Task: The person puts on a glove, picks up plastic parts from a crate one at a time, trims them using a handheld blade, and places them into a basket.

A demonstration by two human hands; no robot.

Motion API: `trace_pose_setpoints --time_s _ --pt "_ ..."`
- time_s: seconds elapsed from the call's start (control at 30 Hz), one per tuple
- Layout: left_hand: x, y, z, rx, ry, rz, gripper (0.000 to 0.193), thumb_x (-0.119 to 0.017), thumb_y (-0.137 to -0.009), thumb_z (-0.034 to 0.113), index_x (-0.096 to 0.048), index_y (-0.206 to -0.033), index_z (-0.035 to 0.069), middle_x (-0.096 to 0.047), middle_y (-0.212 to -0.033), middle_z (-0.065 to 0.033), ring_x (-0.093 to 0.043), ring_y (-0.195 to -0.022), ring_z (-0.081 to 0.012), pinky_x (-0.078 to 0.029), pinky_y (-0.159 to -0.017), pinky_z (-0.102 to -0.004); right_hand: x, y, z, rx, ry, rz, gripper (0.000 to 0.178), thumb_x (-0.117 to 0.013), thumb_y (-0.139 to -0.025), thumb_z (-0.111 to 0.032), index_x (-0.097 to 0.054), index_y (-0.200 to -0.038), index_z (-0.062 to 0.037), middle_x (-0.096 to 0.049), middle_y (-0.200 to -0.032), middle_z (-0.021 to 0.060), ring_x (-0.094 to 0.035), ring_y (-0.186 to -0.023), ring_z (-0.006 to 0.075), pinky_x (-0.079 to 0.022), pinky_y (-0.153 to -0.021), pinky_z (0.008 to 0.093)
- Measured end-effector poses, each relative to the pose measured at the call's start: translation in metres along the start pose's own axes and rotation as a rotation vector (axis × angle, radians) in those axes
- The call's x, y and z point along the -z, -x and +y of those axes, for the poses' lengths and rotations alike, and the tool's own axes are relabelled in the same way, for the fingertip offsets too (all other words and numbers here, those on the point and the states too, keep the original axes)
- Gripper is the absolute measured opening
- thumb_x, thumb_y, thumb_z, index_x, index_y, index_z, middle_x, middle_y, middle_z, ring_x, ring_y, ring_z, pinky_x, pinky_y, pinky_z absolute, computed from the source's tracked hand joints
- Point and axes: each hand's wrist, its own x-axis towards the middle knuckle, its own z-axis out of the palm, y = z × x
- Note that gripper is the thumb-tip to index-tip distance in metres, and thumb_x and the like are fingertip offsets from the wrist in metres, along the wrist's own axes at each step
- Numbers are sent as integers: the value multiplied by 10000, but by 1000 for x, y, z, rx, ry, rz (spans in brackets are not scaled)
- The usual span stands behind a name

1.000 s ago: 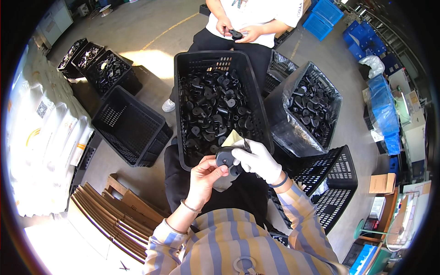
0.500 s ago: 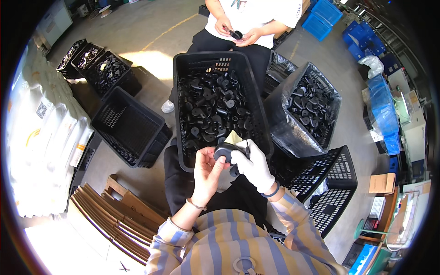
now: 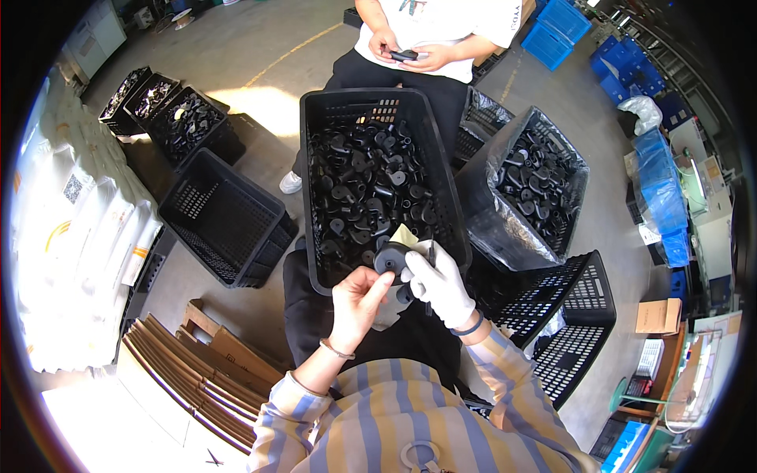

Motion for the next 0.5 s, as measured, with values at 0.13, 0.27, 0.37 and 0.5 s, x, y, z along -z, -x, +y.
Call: trace_pose_setpoints --time_s 0.13,0.27,0.37,0.5 --pt "-10 -1 1 -242 -74 26 149 -594 -856 154 -574 -784 25 -560 -560 5 -454 -449 -21 -351 -419 -167 4 -3 2 -189 -150 -109 190 -535 -881 -276 -514 -858 -88 -528 -658 -13 -430 -451 20 -289 -378 152" --pt "-6 1 3 -241 -196 -21 141 -582 -863 140 -582 -797 15 -562 -549 2 -467 -451 -25 -357 -420 -168 8 -6 6 -330 -224 -113 228 -507 -896 -326 -508 -827 -108 -538 -649 -16 -423 -428 15 -272 -355 149" --pt "0 1 4 -171 -153 -1 215 -563 -876 170 -596 -721 26 -546 -524 -5 -435 -426 -23 -329 -398 -168 6 -5 9 -273 -224 -140 217 -513 -895 -315 -508 -832 -108 -543 -651 -10 -426 -427 15 -273 -349 149" --pt "10 -6 5 56 173 40 434 -418 -935 349 -589 -688 36 -552 -514 -44 -438 -372 -60 -335 -370 -187 3 -1 9 -99 -104 -65 177 -527 -893 -263 -508 -851 -92 -545 -674 -5 -442 -462 20 -311 -391 162"
